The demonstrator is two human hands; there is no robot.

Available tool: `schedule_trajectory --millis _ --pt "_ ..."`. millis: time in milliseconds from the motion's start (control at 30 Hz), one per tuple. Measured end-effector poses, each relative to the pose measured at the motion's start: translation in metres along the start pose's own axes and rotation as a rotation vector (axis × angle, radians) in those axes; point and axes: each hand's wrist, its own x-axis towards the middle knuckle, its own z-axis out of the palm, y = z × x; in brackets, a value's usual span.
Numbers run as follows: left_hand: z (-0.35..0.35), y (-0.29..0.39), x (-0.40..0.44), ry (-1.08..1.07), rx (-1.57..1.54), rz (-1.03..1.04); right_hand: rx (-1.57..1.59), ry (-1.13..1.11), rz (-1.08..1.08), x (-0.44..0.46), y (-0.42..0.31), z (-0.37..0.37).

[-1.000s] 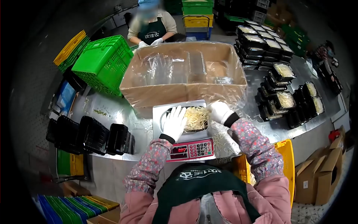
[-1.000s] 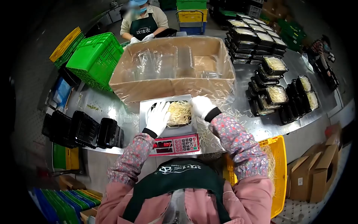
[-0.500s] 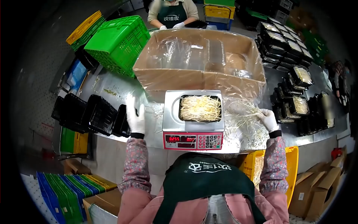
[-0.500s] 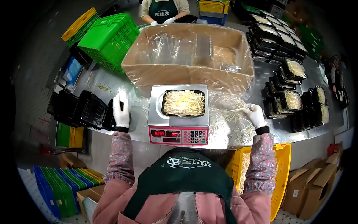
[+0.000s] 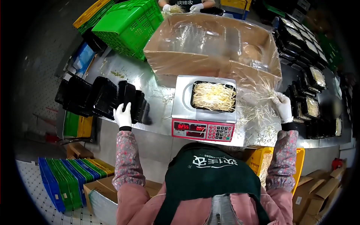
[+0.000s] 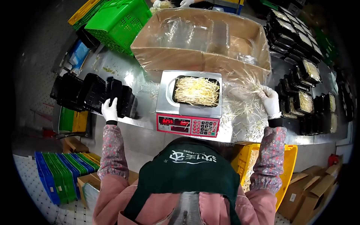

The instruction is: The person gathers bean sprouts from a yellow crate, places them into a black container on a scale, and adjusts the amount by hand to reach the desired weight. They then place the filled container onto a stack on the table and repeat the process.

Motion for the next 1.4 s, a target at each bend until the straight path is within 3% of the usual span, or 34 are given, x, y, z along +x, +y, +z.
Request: schedule_trajectory --millis 67,200,267,300,333,367,400,467,533,567,600,667,733,833,933,967,1067,1133,1200,1267,1300,1333,1400 --pt "-0.019 0.058 0.008 -0.058 -0.106 0.342 0.053 0.045 -0.069 -0.004 -0.047 0.0" --pt "-0.048 0.221 -0.014 -0.246 -0.307 0.973 0.278 0.249 -0.539 -0.02 -0.13 0.028" --pt "-0.033 0.267 -0.043 -0.396 -0.434 1.124 0.429 0.113 -0.684 -0.018 -0.141 0.049" --pt "-0.031 0.285 -0.059 -0.466 -0.387 1.17 0.201 0.104 -0.75 -0.015 -0.137 0.059" --pt "-0.026 0.301 -0.074 -0.453 -0.517 1.231 -0.065 -0.188 -0.733 -0.006 -0.116 0.053" --pt "-0.022 0.316 -0.086 -0.57 -0.339 1.285 -0.49 -0.194 -0.771 -0.018 -0.131 0.056" --pt "-0.02 0.323 -0.097 -0.499 -0.419 1.323 -0.919 -0.193 -0.783 -0.034 -0.144 0.059" --pt "-0.014 0.334 -0.107 -0.601 -0.435 1.355 -0.878 -0.059 -0.735 -0.043 -0.135 0.041" --pt "-0.008 0.344 -0.12 -0.626 -0.524 1.367 -0.6 0.16 -0.562 -0.047 -0.109 0.025" --pt "-0.009 0.353 -0.127 -0.553 -0.587 1.396 -0.5 0.117 -0.455 -0.048 -0.091 0.018" --pt "-0.011 0.363 -0.134 -0.668 -0.592 1.411 -0.398 0.075 -0.35 -0.048 -0.071 0.009" --pt "-0.011 0.381 -0.144 -0.522 -0.625 1.464 -0.384 0.198 -0.321 -0.032 -0.005 -0.007" --pt "-0.019 0.381 -0.137 -0.574 -0.651 1.404 -0.279 0.312 -0.175 -0.019 0.058 -0.028" --pt "0.002 0.342 -0.101 -0.519 -0.824 1.072 -0.278 0.393 -0.041 -0.018 0.134 -0.04" --pt "0.039 0.272 -0.059 -0.615 -0.93 0.486 -0.888 0.26 0.221 -0.027 0.124 -0.029" --pt "0.051 0.263 -0.059 -0.617 -0.912 0.488 -0.941 0.234 0.267 -0.024 0.095 -0.017" --pt "0.08 0.24 -0.058 -0.617 -0.853 0.494 -0.786 0.336 -0.201 0.001 0.02 0.042" --pt "0.087 0.233 -0.058 -0.613 -0.818 0.498 -0.718 0.218 -0.398 0.012 -0.039 0.101" --pt "0.081 0.259 -0.076 -0.635 -0.76 0.612 -0.803 -0.054 -0.443 0.005 -0.083 0.159" --pt "0.064 0.275 -0.085 -0.777 -0.217 0.859 -1.084 -0.338 -0.449 0.007 -0.093 0.19" --pt "0.085 0.263 -0.094 -0.676 -0.122 1.009 -1.115 -0.423 -0.393 0.014 -0.086 0.191" --pt "0.081 0.264 -0.093 -0.677 -0.139 1.013 -1.144 -0.512 -0.333 0.021 -0.076 0.191" --pt "0.064 0.272 -0.092 -0.681 -0.181 1.01 -1.221 -0.472 -0.343 0.029 -0.04 0.18"
